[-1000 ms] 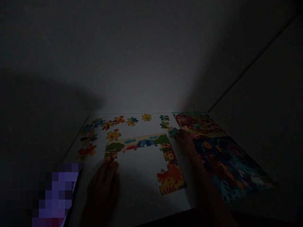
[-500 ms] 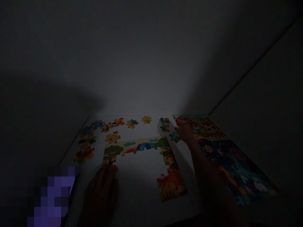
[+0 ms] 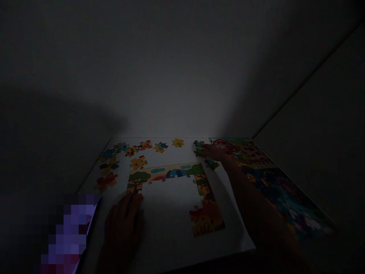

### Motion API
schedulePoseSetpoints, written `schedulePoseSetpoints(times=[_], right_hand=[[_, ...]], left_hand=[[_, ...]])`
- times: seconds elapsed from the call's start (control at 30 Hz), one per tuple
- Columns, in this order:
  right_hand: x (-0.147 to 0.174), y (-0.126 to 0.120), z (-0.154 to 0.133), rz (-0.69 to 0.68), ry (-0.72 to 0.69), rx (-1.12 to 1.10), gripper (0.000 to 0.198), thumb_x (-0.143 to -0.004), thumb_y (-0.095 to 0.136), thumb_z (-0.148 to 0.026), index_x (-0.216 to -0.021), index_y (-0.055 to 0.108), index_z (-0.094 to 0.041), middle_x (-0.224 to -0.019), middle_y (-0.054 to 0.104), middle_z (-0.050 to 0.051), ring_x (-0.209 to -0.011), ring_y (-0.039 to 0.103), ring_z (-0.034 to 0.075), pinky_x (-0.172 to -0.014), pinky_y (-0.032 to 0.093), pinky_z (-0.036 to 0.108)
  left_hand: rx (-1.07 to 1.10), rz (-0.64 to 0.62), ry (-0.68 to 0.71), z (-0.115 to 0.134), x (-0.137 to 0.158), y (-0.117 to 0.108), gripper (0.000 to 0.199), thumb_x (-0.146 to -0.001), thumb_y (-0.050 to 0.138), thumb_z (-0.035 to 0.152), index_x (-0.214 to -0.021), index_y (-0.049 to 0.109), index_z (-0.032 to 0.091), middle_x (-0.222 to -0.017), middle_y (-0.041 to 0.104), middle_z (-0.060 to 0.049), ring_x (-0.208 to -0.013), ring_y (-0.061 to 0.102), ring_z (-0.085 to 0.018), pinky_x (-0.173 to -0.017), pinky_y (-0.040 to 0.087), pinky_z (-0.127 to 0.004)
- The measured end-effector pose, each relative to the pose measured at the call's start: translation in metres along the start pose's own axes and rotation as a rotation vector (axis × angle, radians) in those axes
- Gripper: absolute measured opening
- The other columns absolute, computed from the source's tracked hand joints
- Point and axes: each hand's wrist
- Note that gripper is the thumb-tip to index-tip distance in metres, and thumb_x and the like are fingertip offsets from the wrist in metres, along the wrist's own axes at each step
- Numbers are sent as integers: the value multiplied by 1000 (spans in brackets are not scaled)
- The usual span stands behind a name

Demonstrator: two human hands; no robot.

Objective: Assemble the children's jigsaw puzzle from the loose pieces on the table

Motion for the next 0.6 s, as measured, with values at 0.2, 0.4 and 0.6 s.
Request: schedulePoseSetpoints(times=[0.2, 0.4, 0.6], right_hand=[[11, 2, -2, -47, -48, 165, 50, -79, 73, -31, -125, 63, -19, -132, 63, 15, -124, 58, 30, -102, 46, 34], [-1, -5, -9, -57, 14, 151, 49, -60, 84, -22, -105, 66, -17, -104, 71, 12, -94, 67, 28, -79, 51, 31], [19, -17, -30, 60, -45, -140, 29, -67, 75, -27, -88, 57, -19, -86, 65, 2, -78, 59, 16, -66, 45, 25]], left_hand=[[19, 9, 32, -3, 0, 1, 43, -96, 34, 28, -131, 56, 16, -144, 50, -17, -132, 47, -33, -106, 41, -57], [41, 8, 12, -3, 1, 1, 41, -97, 37, 27, -132, 55, 15, -145, 48, -17, -134, 45, -33, -108, 41, -55], [66, 38, 40, -1, 0, -3, 41, -96, 39, 28, -132, 56, 16, -141, 51, -18, -130, 48, -34, -104, 45, -58]])
Point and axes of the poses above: each hand's wrist, its own x-axis away from the middle knuckle, its own y-axis out of the palm, z = x × y
